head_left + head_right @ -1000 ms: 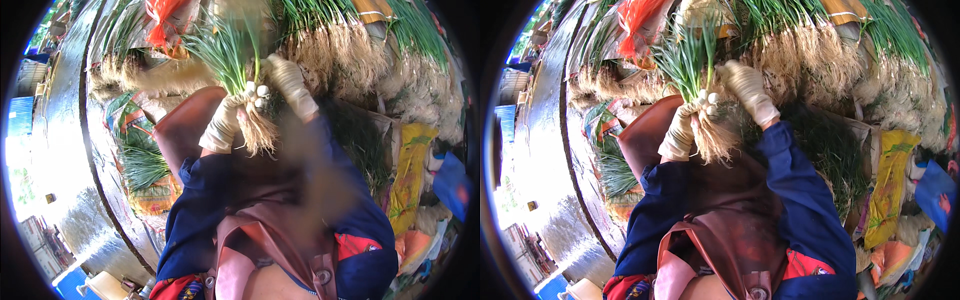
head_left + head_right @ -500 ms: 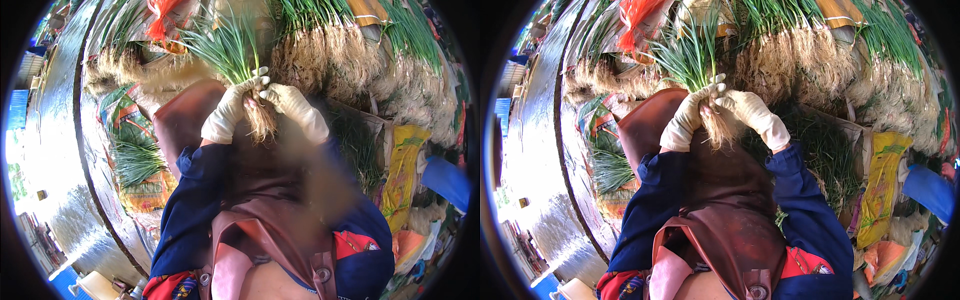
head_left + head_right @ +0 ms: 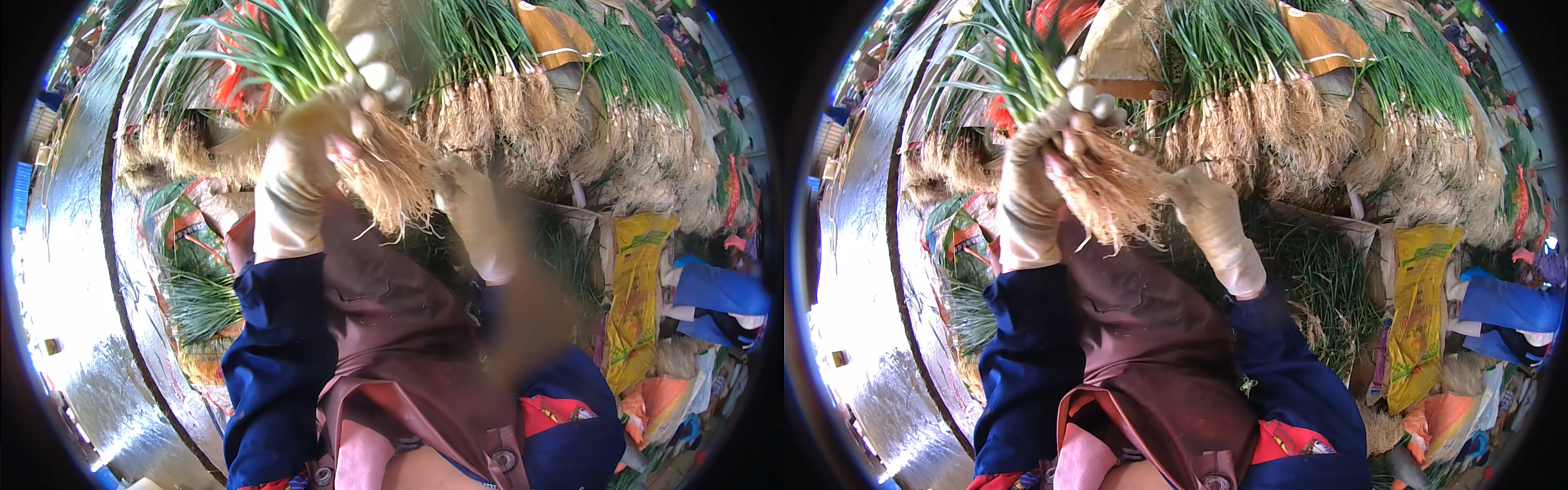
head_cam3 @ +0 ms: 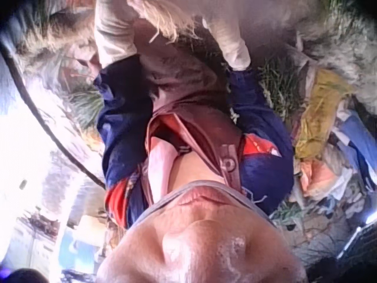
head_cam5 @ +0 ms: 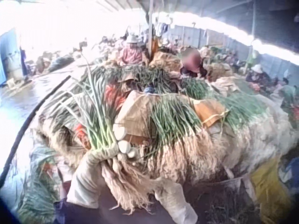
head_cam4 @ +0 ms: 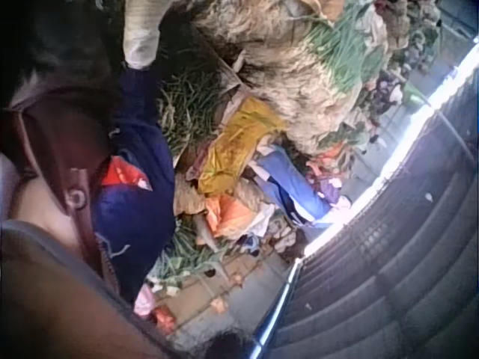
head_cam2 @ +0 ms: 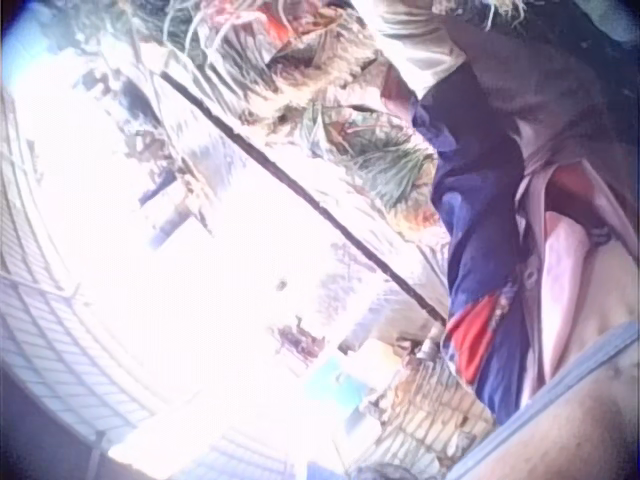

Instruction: The person peels outer layers and cleans dirt from bunches of green onions by hand.

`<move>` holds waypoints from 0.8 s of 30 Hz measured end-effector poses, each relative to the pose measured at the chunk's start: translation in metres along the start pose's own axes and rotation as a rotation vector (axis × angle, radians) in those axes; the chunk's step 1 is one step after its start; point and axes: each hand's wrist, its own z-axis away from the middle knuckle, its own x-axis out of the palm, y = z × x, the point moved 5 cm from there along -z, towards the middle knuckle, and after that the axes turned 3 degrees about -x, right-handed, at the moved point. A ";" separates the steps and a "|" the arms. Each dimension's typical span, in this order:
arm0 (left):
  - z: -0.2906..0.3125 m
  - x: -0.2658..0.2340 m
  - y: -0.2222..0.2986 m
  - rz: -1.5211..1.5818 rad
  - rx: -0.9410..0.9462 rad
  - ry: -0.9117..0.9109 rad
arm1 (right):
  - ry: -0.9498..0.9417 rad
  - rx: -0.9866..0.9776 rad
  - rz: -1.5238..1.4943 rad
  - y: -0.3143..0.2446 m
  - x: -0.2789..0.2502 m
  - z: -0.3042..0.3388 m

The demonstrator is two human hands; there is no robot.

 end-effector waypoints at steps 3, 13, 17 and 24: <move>-0.022 0.016 0.031 0.209 0.019 -0.055 | 0.004 0.307 -0.116 0.038 -0.010 -0.034; -0.030 -0.077 -0.055 0.090 -0.244 0.114 | -0.001 0.450 0.507 0.128 0.015 -0.159; -0.032 -0.079 -0.141 0.357 -0.469 0.110 | 0.093 0.367 0.747 0.152 0.004 -0.176; -0.026 -0.081 -0.150 0.277 -0.539 0.063 | -0.028 0.194 0.709 0.154 0.024 -0.197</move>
